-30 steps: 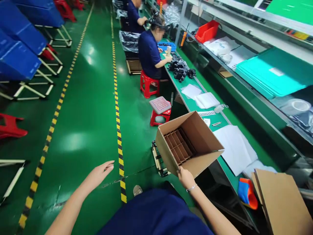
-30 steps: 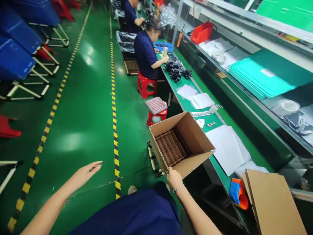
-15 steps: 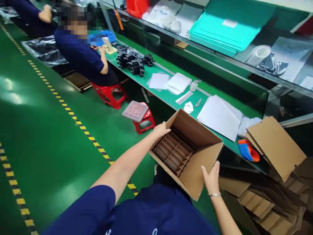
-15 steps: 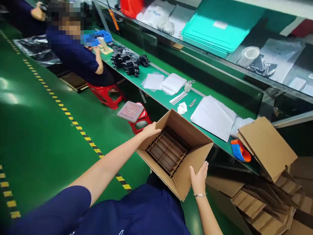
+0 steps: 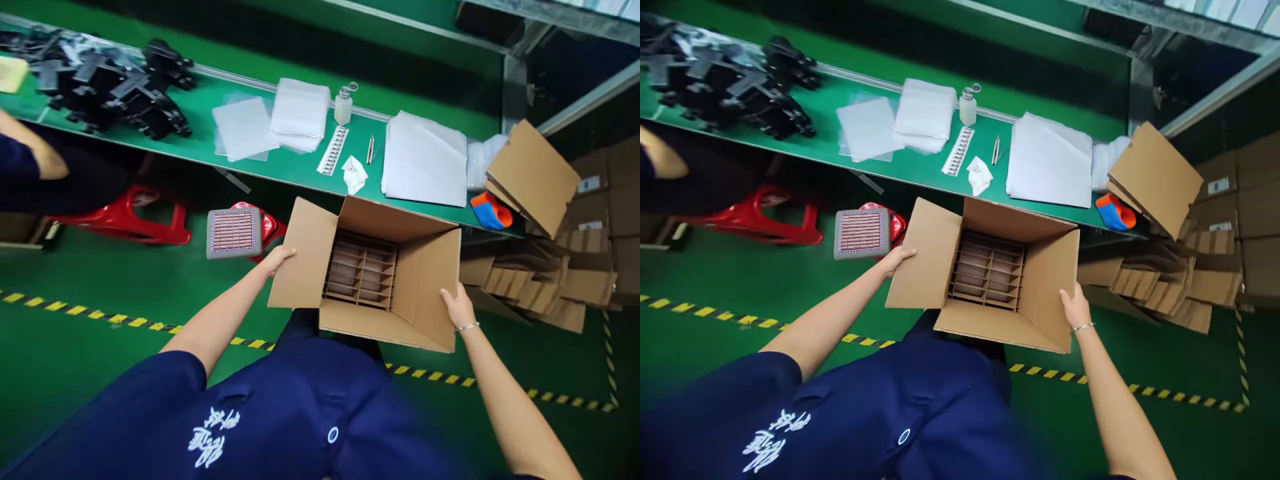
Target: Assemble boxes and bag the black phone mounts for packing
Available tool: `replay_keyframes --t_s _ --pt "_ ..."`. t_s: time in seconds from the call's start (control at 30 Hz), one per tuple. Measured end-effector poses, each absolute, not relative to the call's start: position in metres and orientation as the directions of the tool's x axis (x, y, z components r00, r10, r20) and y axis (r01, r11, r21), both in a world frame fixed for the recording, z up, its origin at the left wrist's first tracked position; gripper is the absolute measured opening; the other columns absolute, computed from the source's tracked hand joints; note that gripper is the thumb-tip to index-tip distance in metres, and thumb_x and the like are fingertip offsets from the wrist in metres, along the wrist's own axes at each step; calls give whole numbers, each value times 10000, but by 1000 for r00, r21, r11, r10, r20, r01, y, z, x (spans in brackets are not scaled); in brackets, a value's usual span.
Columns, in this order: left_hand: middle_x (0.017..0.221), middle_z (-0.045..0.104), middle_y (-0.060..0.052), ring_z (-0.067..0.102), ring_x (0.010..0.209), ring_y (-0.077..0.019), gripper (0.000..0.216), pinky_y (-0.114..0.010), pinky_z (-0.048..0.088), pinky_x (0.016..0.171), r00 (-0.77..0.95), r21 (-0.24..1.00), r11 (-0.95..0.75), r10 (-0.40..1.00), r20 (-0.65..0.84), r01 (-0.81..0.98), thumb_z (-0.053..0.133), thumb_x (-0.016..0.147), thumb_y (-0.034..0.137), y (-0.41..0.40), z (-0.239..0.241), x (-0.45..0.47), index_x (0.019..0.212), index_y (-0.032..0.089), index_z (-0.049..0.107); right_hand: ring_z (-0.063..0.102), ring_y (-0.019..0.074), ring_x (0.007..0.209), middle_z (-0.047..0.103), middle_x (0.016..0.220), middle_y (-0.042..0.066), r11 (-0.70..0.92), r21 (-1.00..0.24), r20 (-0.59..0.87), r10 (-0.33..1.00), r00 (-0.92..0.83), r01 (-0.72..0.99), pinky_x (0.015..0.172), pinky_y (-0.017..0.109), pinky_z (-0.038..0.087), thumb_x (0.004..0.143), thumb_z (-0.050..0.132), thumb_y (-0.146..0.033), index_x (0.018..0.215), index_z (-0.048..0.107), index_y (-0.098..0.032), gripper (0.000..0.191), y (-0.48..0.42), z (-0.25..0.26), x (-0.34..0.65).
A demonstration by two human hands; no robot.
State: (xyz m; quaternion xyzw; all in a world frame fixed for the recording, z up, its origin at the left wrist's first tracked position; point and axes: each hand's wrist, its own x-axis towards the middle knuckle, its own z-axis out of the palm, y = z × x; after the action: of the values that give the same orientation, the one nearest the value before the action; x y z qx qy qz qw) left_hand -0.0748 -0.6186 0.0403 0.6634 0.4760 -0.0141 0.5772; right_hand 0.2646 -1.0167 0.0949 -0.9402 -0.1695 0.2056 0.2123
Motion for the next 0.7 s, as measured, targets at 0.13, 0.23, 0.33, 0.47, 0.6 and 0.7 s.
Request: replay_keyframes --t_s 0.13,0.23,0.33,0.47,0.6,0.7 --pt "1412 481 -252 466 1305 -360 662 -525 370 1069 480 705 65 688 -544 706 561 827 446 -613 7 -90 1350 59 440 649 297 998 696 1109 139 -877 -434 -292 354 888 207 891 443 498 752 558 -426 1192 582 -168 511 -1014 93 263" --pt "1596 142 -218 68 1485 -346 844 -558 43 1181 562 654 -176 698 -444 736 610 806 418 -641 -14 -70 1482 68 244 653 304 990 699 1105 142 -884 -412 -270 351 897 222 886 455 501 767 553 -427 1192 592 -160 503 -1012 90 257" --pt "1576 -31 -309 -106 1462 -420 1120 -611 -53 1148 595 578 -278 645 -479 767 729 687 458 -669 -35 -35 1479 -58 129 655 302 989 701 1104 135 -884 -415 -276 346 897 213 891 459 505 783 548 -434 1184 604 -163 487 -1014 87 254" --pt "1523 171 -358 73 1450 -449 1051 -532 146 1168 561 621 -90 542 -625 779 756 609 313 -670 -68 2 1422 -89 225 654 302 1013 701 1116 130 -872 -443 -257 347 902 209 921 458 500 796 555 -440 1174 614 -169 469 -1017 84 255" --pt "1157 628 -147 578 1103 -315 688 -443 460 972 652 701 -25 393 -649 713 640 607 173 -657 -93 11 1267 72 476 660 289 1024 709 1125 121 -837 -511 -249 365 897 199 920 438 508 795 560 -428 1182 626 -165 473 -1017 82 253" --pt "1025 654 -73 605 979 -256 640 -416 505 903 702 754 16 353 -618 656 613 609 155 -657 -97 10 1235 98 488 660 275 1036 710 1139 117 -827 -521 -247 383 890 211 920 426 508 813 532 -409 1195 631 -161 467 -1015 84 254"
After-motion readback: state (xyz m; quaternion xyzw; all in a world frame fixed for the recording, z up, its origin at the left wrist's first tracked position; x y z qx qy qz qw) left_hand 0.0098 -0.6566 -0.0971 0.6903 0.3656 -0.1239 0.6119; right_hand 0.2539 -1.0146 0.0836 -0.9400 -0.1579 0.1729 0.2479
